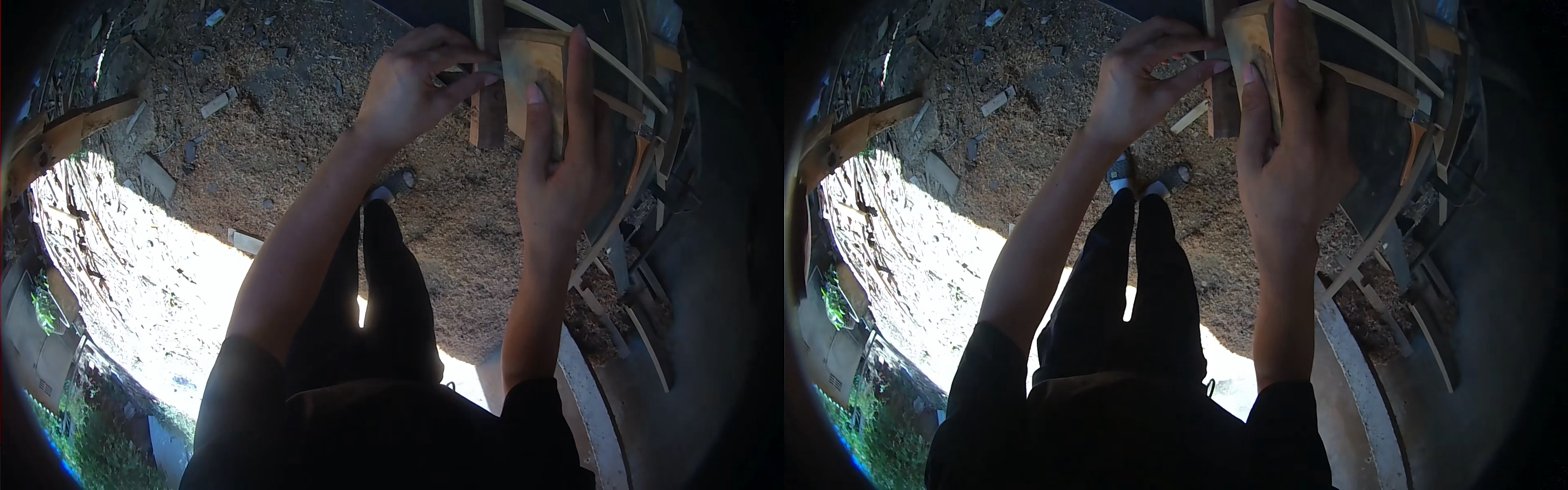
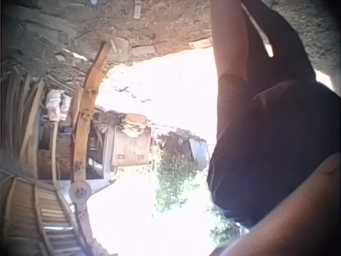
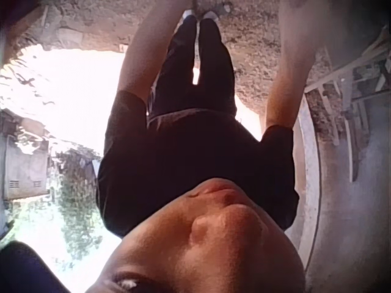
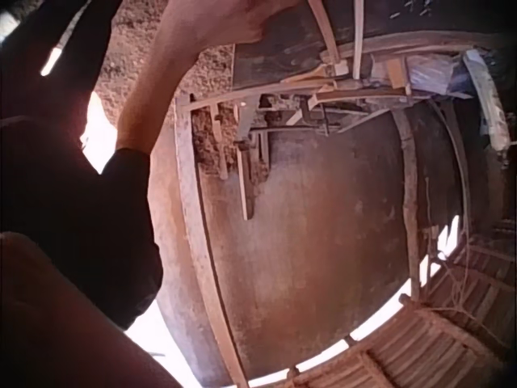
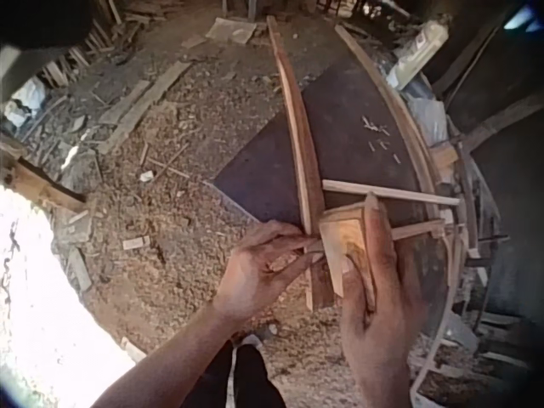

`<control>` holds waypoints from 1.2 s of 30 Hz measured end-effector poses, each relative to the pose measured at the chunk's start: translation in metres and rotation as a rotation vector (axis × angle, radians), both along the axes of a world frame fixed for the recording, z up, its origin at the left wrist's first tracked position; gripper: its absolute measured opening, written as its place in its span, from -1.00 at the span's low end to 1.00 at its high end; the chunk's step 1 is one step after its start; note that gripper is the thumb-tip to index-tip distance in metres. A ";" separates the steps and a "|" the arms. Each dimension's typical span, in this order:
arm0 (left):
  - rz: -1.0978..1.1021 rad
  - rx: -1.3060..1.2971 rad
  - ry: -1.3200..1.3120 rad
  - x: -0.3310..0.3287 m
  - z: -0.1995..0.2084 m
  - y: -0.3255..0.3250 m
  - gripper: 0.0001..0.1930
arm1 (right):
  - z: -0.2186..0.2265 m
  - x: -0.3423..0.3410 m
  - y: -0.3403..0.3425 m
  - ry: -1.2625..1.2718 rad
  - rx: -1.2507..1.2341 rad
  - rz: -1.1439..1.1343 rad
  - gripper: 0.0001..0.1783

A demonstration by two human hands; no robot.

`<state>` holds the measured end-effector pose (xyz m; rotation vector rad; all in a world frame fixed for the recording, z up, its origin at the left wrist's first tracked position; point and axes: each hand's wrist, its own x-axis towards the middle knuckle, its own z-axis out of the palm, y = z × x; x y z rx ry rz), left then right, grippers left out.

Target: Assemble a wooden frame by positioning wooden strips and securing them with small nails or pins.

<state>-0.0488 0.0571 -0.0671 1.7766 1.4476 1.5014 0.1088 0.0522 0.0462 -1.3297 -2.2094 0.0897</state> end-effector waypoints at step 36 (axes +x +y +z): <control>0.012 -0.101 -0.048 -0.007 0.014 -0.009 -0.73 | -0.017 0.008 -0.008 0.034 0.256 0.101 -0.36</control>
